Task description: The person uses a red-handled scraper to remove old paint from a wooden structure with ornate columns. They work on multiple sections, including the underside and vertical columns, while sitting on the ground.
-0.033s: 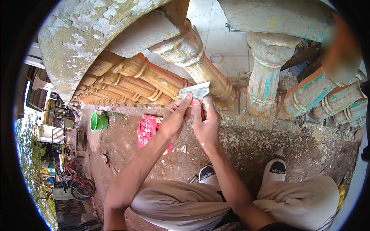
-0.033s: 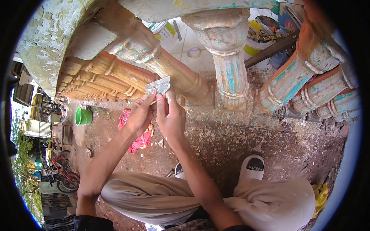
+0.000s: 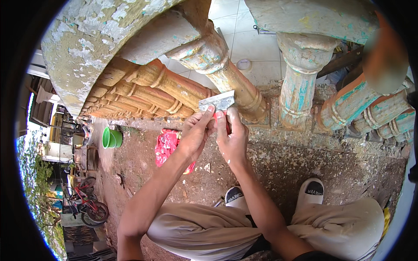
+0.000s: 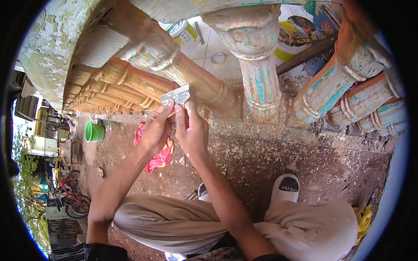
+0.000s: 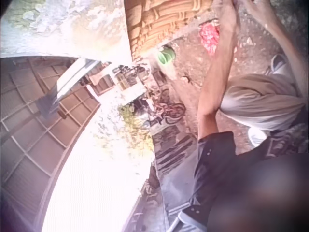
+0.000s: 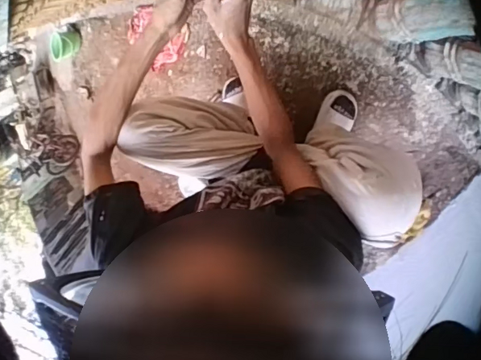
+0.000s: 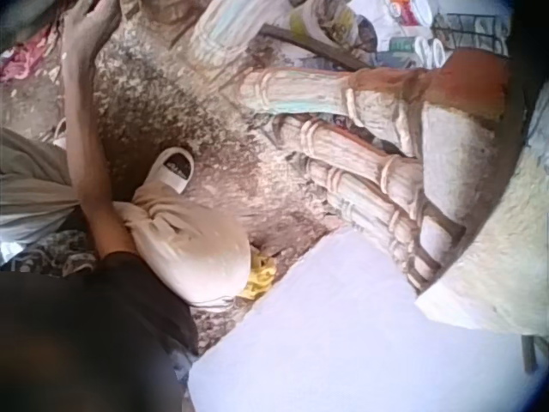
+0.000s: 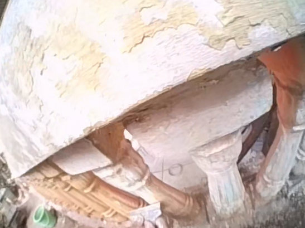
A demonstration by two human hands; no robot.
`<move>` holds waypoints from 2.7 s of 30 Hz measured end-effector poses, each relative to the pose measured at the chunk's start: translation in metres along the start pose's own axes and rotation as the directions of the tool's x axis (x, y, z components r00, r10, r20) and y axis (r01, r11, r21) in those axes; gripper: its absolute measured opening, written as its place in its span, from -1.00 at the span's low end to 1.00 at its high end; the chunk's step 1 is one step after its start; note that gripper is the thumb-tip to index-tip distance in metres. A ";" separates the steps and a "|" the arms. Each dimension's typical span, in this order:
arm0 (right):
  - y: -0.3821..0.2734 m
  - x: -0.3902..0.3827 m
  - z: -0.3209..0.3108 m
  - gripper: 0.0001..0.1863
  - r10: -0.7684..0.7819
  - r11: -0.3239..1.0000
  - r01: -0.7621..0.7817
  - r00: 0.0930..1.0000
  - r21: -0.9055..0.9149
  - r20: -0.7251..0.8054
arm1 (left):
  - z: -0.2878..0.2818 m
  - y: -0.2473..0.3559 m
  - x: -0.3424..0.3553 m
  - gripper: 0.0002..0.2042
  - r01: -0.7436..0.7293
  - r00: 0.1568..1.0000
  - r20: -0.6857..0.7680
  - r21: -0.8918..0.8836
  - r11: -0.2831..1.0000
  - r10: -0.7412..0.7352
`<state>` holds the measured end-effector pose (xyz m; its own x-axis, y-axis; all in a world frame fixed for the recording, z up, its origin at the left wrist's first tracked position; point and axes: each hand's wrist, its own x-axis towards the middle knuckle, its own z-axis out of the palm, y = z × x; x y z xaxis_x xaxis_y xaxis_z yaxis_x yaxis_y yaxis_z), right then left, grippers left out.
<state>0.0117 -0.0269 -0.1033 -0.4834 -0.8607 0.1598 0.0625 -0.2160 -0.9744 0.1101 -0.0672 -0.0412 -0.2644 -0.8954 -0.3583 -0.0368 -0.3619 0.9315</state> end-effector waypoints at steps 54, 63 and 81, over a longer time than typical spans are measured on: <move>0.003 0.007 0.034 -0.93 -0.267 0.959 0.280 0.942 0.037 -0.202 | -0.036 0.008 0.003 -0.83 -0.105 0.994 0.013 -0.002 0.994 0.106; 0.011 0.011 0.020 -0.92 -0.203 0.971 0.226 0.950 0.075 -0.236 | -0.020 -0.002 0.014 -0.82 -0.116 0.992 0.056 0.002 0.993 0.116; -0.013 0.032 0.029 -0.87 -0.197 0.944 0.234 0.965 0.234 -0.172 | -0.015 0.026 0.012 -0.79 -0.295 0.955 0.045 0.068 0.953 0.292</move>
<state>0.0208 -0.0653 -0.0805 -0.6292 -0.7088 0.3191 0.1500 -0.5135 -0.8449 0.1208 -0.0912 -0.0227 -0.3062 -0.9496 -0.0674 -0.0226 -0.0635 0.9977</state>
